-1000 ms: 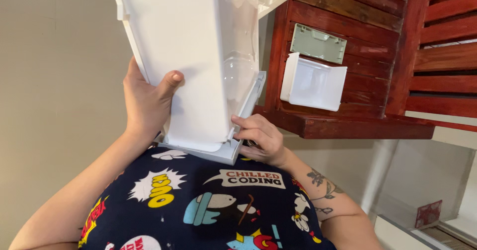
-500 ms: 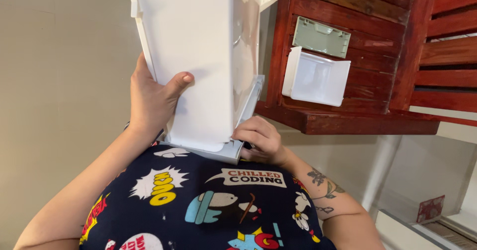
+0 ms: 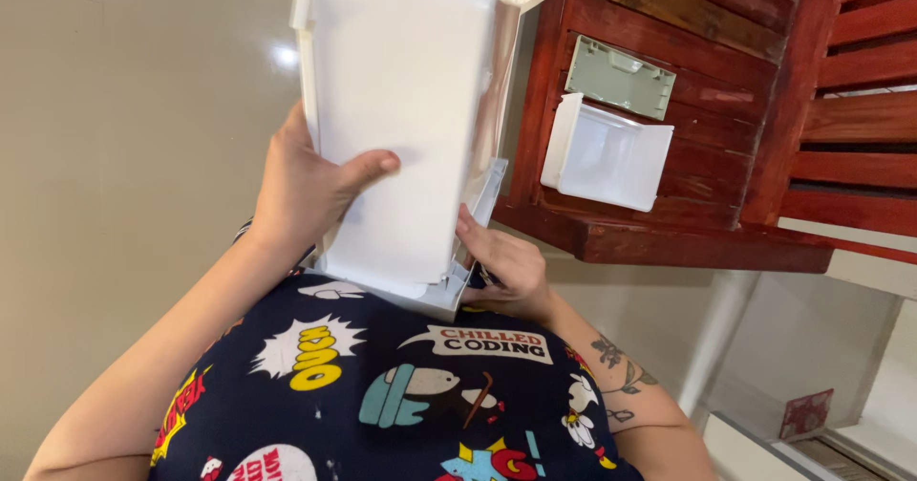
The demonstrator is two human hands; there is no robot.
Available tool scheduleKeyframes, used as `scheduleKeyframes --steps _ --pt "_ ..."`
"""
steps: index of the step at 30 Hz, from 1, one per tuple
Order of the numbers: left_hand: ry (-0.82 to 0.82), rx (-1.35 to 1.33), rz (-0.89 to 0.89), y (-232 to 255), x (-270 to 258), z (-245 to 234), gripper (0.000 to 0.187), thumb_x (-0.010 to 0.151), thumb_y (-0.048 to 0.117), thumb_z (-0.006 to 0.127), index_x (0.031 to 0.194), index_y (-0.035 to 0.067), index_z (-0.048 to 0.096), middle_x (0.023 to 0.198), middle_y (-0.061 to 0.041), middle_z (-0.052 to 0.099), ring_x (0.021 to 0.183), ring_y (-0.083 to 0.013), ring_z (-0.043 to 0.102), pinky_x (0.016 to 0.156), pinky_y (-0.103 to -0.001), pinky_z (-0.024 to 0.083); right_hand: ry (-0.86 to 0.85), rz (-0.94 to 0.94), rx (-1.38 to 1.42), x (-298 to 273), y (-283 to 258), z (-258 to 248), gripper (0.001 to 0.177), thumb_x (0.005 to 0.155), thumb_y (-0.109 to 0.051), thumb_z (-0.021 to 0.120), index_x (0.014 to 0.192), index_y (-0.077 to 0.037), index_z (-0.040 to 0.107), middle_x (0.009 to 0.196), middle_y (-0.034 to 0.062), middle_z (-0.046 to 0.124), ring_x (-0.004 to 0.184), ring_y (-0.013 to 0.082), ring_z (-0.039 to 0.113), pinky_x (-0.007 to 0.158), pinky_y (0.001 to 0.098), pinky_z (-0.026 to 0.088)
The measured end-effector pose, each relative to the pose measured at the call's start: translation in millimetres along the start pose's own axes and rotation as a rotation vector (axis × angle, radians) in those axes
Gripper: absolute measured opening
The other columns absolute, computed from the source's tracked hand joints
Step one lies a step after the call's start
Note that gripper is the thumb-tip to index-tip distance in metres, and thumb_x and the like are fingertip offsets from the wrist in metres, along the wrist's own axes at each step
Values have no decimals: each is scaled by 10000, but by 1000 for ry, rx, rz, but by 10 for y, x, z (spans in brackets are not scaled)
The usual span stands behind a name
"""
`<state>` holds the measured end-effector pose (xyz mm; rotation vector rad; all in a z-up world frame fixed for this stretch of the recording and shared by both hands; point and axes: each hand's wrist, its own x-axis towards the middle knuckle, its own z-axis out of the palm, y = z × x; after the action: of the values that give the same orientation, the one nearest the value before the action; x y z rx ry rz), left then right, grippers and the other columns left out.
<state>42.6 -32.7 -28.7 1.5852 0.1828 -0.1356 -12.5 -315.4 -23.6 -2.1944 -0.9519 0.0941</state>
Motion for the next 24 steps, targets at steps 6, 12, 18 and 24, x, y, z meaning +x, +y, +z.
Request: scheduleKeyframes --steps 6,12,18,24 --pt "-6 63 59 17 -24 -8 604 813 225 909 1216 -53 556 1028 -134 766 934 -184 756 810 -326 624 16 14 15 -151 129 100 931 725 -316 913 1500 -13 496 1519 174 544 1010 266 761 879 325 620" --pt "-7 87 76 49 -6 21 658 795 251 918 1252 -52 554 1074 -142 761 978 -196 752 849 -343 613 85 19 -157 -139 264 227 1351 605 -614 925 1649 -254 146 1644 163 290 1356 303 442 1102 474 468" --pt "-180 33 46 89 136 81 766 725 300 923 1288 -60 548 1119 -160 751 1049 -216 739 900 -350 598 99 -152 -212 98 284 296 1725 471 -836 894 1565 -372 -357 1586 203 -374 1474 502 -272 1189 786 143" --pt "-202 132 142 -68 346 191 926 722 324 938 1397 -88 456 1169 -194 721 1107 -265 714 931 -370 568 -19 -86 -33 194 368 282 1644 652 -732 948 1616 -367 -333 1612 249 -426 1560 522 -227 1268 598 318"
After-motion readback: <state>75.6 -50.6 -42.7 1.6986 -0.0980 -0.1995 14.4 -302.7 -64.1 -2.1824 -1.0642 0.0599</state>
